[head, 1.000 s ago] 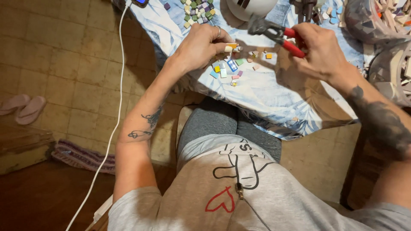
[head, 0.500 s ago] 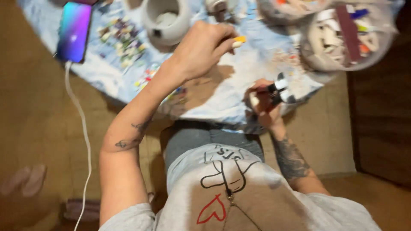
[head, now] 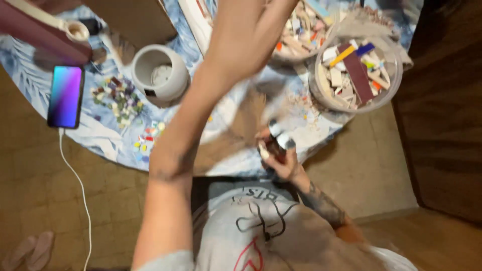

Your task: Cutting and shaping mosaic tiles using mosaic nippers at a workshop table

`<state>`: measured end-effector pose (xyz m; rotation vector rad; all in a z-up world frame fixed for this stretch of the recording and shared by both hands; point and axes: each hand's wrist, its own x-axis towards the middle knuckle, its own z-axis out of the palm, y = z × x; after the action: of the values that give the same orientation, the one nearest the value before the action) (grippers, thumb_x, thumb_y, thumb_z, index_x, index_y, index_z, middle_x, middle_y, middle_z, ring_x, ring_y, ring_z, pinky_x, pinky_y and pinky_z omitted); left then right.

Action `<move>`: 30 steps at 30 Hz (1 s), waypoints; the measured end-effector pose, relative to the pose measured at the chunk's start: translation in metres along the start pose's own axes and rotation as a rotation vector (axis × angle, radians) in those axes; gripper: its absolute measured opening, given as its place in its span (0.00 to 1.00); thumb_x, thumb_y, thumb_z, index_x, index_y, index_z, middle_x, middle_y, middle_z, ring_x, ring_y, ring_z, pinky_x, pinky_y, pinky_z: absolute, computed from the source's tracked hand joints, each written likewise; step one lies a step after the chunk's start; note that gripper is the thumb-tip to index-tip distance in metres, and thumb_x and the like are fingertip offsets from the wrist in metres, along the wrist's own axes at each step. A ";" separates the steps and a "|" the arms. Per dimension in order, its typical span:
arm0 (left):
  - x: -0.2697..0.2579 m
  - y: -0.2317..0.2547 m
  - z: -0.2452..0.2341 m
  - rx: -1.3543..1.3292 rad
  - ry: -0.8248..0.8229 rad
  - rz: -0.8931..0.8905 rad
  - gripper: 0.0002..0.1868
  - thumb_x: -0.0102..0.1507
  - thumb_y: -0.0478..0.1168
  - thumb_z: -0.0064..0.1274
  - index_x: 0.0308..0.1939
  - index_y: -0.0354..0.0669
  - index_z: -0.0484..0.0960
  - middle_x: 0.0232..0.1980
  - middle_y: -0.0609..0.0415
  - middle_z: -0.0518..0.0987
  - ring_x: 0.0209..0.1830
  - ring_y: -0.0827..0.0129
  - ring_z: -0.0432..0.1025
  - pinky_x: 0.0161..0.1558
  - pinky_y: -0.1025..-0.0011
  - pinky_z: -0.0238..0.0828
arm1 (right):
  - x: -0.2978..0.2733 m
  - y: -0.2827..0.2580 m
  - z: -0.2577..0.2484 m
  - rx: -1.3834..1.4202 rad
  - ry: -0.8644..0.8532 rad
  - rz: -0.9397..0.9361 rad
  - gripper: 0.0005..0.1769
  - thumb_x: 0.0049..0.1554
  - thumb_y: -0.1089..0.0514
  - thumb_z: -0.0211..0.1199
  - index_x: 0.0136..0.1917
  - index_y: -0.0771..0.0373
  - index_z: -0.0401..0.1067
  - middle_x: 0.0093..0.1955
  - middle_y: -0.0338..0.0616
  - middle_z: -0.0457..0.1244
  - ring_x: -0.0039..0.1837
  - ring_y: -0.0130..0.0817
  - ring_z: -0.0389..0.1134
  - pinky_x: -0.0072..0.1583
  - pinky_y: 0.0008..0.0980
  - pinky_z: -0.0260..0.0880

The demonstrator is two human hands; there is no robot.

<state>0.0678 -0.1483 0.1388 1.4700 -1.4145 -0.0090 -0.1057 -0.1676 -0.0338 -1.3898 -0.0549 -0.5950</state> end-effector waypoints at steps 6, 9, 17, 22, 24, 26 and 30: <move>-0.110 0.026 0.018 -0.178 0.140 -0.208 0.41 0.51 0.63 0.43 0.53 0.30 0.61 0.54 0.40 0.64 0.54 0.55 0.60 0.56 0.65 0.59 | 0.014 -0.014 0.002 -0.279 0.118 -0.110 0.16 0.41 0.60 0.57 0.42 0.72 0.63 0.32 0.45 0.59 0.34 0.32 0.61 0.36 0.26 0.62; -0.139 0.018 0.039 -0.191 -0.086 -0.358 0.56 0.37 0.65 0.55 0.55 0.26 0.57 0.56 0.30 0.58 0.57 0.38 0.55 0.57 0.53 0.51 | 0.036 -0.036 0.011 -0.595 0.124 -0.154 0.23 0.35 0.61 0.60 0.45 0.71 0.60 0.36 0.51 0.56 0.36 0.44 0.59 0.40 0.34 0.61; -0.151 -0.001 0.038 -0.957 0.350 -0.504 0.14 0.56 0.40 0.35 0.41 0.34 0.56 0.41 0.40 0.67 0.48 0.52 0.66 0.54 0.59 0.55 | 0.103 -0.097 -0.026 -0.705 -0.593 -0.243 0.29 0.48 0.42 0.53 0.49 0.70 0.62 0.45 0.55 0.57 0.49 0.52 0.58 0.52 0.44 0.59; -0.141 -0.006 0.019 -0.871 0.266 -0.467 0.12 0.58 0.42 0.35 0.39 0.37 0.57 0.38 0.41 0.69 0.47 0.47 0.67 0.56 0.51 0.53 | 0.166 -0.100 -0.105 -1.184 -0.410 -0.179 0.11 0.48 0.64 0.55 0.46 0.71 0.66 0.41 0.54 0.62 0.43 0.45 0.64 0.46 0.36 0.65; -0.138 -0.009 0.014 -0.813 0.212 -0.434 0.12 0.60 0.44 0.35 0.41 0.40 0.58 0.40 0.45 0.69 0.47 0.49 0.66 0.59 0.49 0.52 | 0.190 -0.095 -0.127 -1.358 -0.439 -0.195 0.10 0.51 0.69 0.51 0.48 0.74 0.65 0.41 0.55 0.62 0.43 0.42 0.64 0.46 0.34 0.67; -0.133 -0.011 0.012 -0.675 0.187 -0.444 0.14 0.59 0.46 0.34 0.36 0.37 0.65 0.35 0.51 0.69 0.45 0.57 0.68 0.59 0.55 0.54 | 0.212 -0.087 -0.139 -1.340 -0.460 -0.149 0.13 0.51 0.70 0.57 0.51 0.74 0.65 0.46 0.56 0.59 0.46 0.46 0.62 0.48 0.37 0.61; -0.133 -0.019 0.014 -0.702 0.185 -0.421 0.14 0.61 0.47 0.32 0.38 0.38 0.62 0.35 0.52 0.68 0.42 0.56 0.69 0.57 0.54 0.56 | 0.245 -0.068 -0.121 -1.227 -0.573 -0.141 0.19 0.47 0.67 0.55 0.54 0.72 0.64 0.50 0.57 0.58 0.51 0.49 0.60 0.53 0.40 0.58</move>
<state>0.0324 -0.0649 0.0381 1.1046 -0.8021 -0.5629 0.0375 -0.3731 0.0957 -2.7431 -0.2820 -0.2937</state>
